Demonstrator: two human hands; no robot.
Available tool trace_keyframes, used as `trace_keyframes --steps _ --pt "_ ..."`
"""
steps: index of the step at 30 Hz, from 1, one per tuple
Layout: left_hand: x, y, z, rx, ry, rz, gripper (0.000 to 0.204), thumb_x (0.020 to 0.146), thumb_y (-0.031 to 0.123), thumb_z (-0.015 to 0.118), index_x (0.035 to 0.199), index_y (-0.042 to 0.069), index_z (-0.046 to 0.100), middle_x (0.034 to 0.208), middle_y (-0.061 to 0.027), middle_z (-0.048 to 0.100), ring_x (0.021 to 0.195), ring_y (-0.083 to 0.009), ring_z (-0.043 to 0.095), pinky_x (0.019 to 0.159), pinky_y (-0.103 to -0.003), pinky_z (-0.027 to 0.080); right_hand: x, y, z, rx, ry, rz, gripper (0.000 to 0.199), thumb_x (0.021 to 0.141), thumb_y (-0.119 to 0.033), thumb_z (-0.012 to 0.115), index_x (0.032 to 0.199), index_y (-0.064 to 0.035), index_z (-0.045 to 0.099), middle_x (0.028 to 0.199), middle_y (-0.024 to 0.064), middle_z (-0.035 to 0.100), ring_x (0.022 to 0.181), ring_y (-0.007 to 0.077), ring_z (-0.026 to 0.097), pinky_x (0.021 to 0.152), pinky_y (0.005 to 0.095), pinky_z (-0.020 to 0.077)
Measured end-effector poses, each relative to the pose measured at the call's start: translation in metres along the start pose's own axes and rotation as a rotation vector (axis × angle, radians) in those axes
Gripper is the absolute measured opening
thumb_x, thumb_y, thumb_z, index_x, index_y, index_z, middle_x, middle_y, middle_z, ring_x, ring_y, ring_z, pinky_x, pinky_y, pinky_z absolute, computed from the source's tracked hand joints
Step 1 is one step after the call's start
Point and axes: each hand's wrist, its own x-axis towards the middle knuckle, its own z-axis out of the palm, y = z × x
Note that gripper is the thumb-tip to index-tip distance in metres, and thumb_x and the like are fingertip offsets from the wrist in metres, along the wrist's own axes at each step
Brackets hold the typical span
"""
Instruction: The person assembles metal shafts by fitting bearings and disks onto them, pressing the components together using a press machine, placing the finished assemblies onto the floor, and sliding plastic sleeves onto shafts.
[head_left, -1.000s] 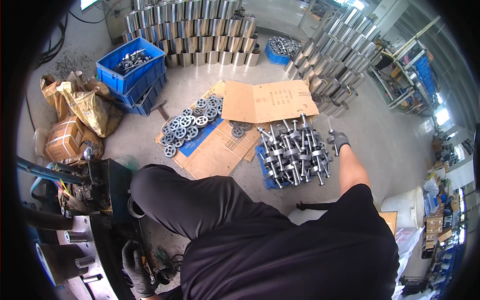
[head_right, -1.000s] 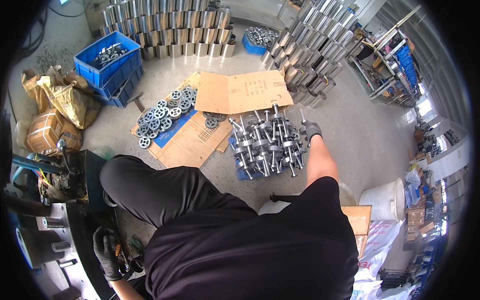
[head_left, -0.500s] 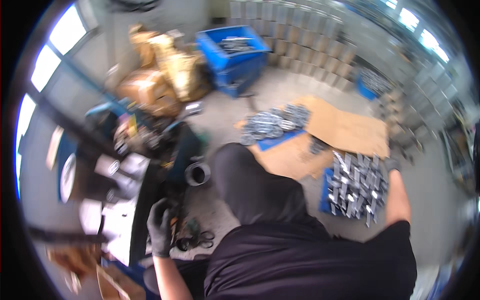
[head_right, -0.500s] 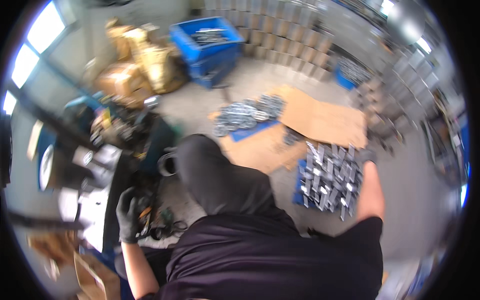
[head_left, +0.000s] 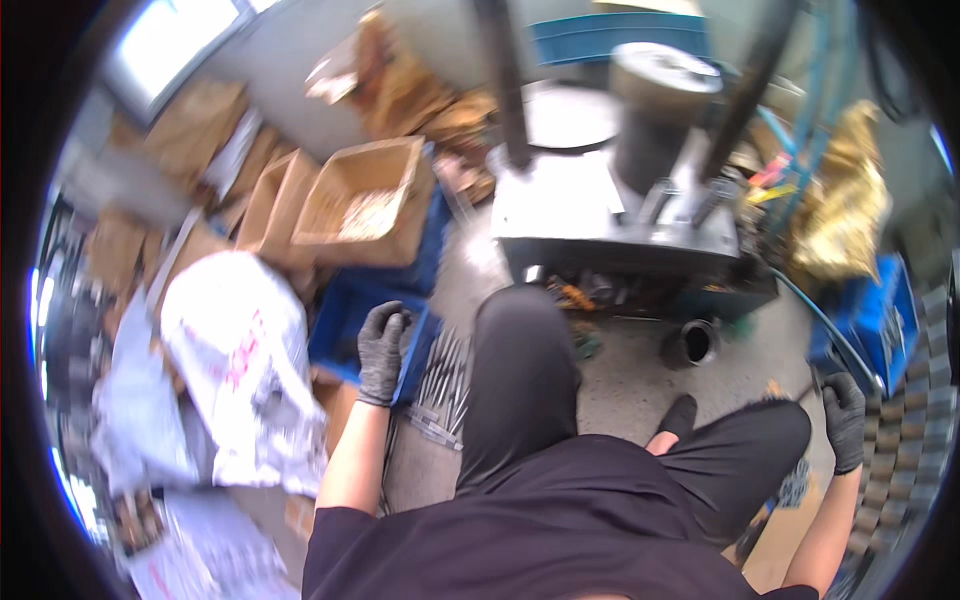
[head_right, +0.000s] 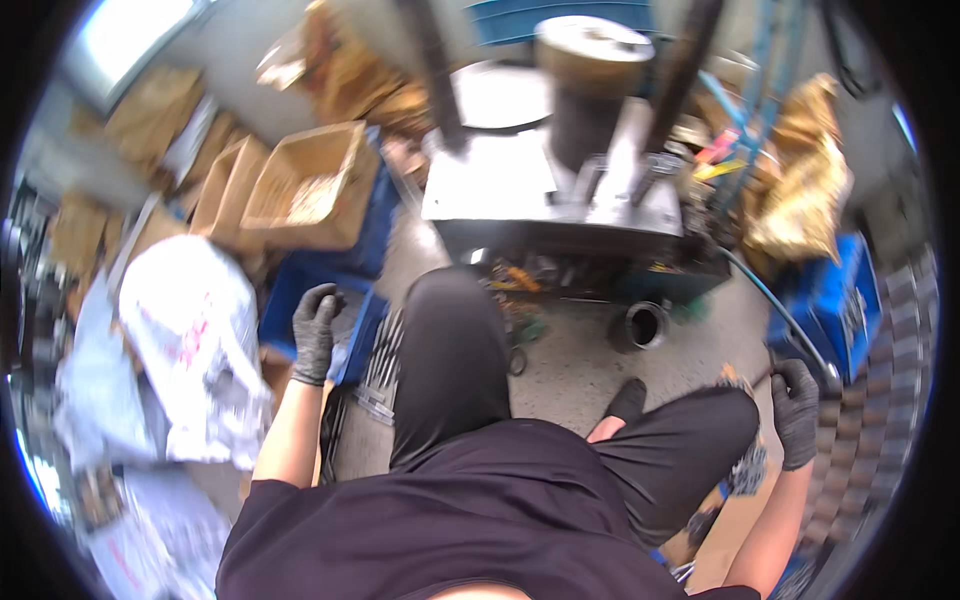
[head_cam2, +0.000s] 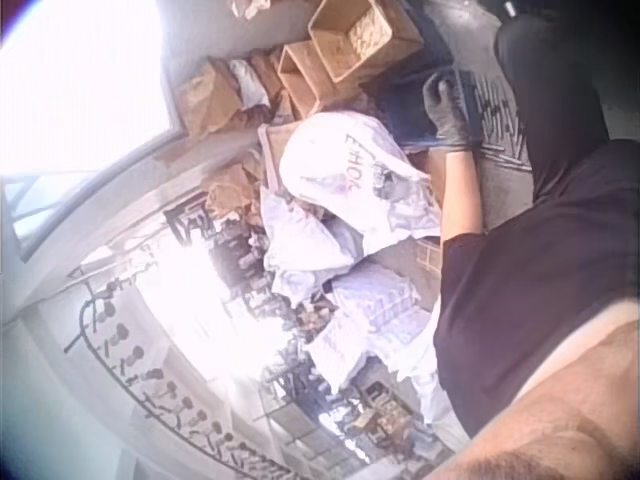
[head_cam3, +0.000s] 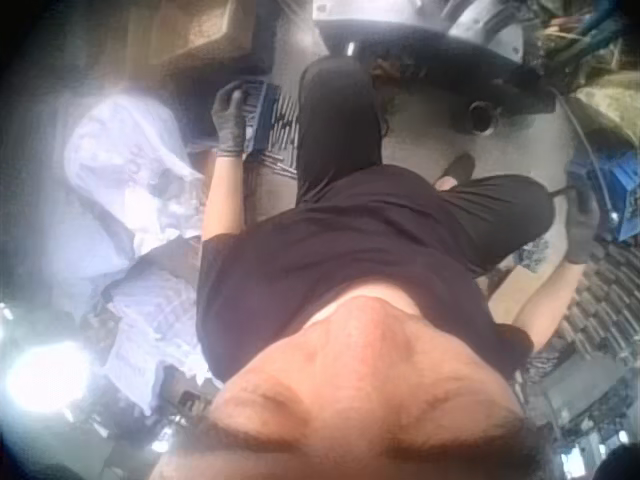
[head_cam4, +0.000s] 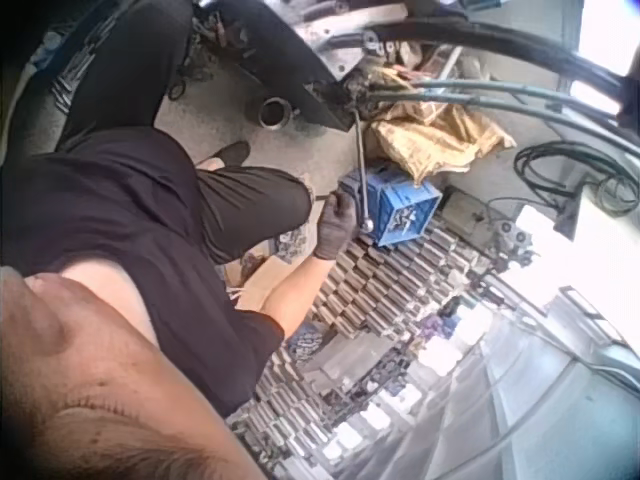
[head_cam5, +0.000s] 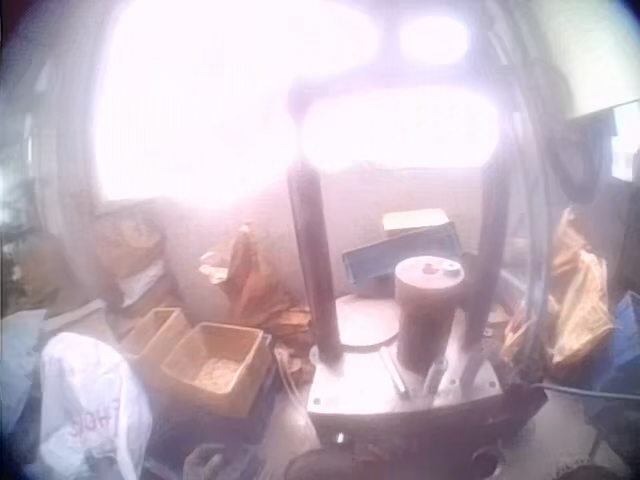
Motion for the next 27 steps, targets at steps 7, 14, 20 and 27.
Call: trace_keyframes --steps 7,14,20,27 --pt "-0.198 -0.15 -0.101 0.167 0.3 -0.477 0.026 0.101 0.016 0.066 0.123 0.001 0.069 0.097 -0.0048 0.073 0.087 -0.0134 0.068 0.078 -0.028 0.054 0.125 -0.099 0.083 -0.001 -0.484 -0.041 0.021 0.097 -0.003 0.067 0.117 0.0025 0.067 0.102 0.0091 0.069 0.1 0.0201 0.066 0.089 0.0338 0.0526" --pt "-0.346 -0.265 -0.054 0.335 0.245 -0.94 0.039 0.095 0.022 0.073 0.126 -0.001 0.068 0.102 -0.0137 0.076 0.093 -0.0234 0.073 0.084 -0.036 0.058 0.145 0.023 0.156 0.002 -0.917 0.25 0.034 0.095 -0.008 0.068 0.127 0.0046 0.066 0.094 0.0101 0.073 0.08 0.016 0.067 0.076 0.0329 0.0547" --pt "-0.321 -0.269 -0.011 0.713 -0.271 -0.778 0.055 0.088 0.027 0.072 0.139 0.009 0.064 0.113 -0.023 0.076 0.109 -0.0385 0.073 0.099 -0.045 0.056 0.134 0.024 0.154 0.141 -0.755 0.389 0.038 0.094 -0.015 0.068 0.128 0.0011 0.067 0.092 0.0084 0.073 0.076 0.0174 0.068 0.072 0.0317 0.0525" --pt "-0.27 -0.322 -0.01 0.69 -0.288 -0.873 0.05 0.085 0.025 0.069 0.131 0.007 0.069 0.12 -0.0274 0.074 0.117 -0.0416 0.071 0.102 -0.046 0.054 0.13 0.03 0.147 0.072 -0.727 0.466 0.038 0.094 -0.017 0.067 0.128 0.0011 0.067 0.093 0.0092 0.074 0.078 0.019 0.069 0.072 0.0325 0.0543"
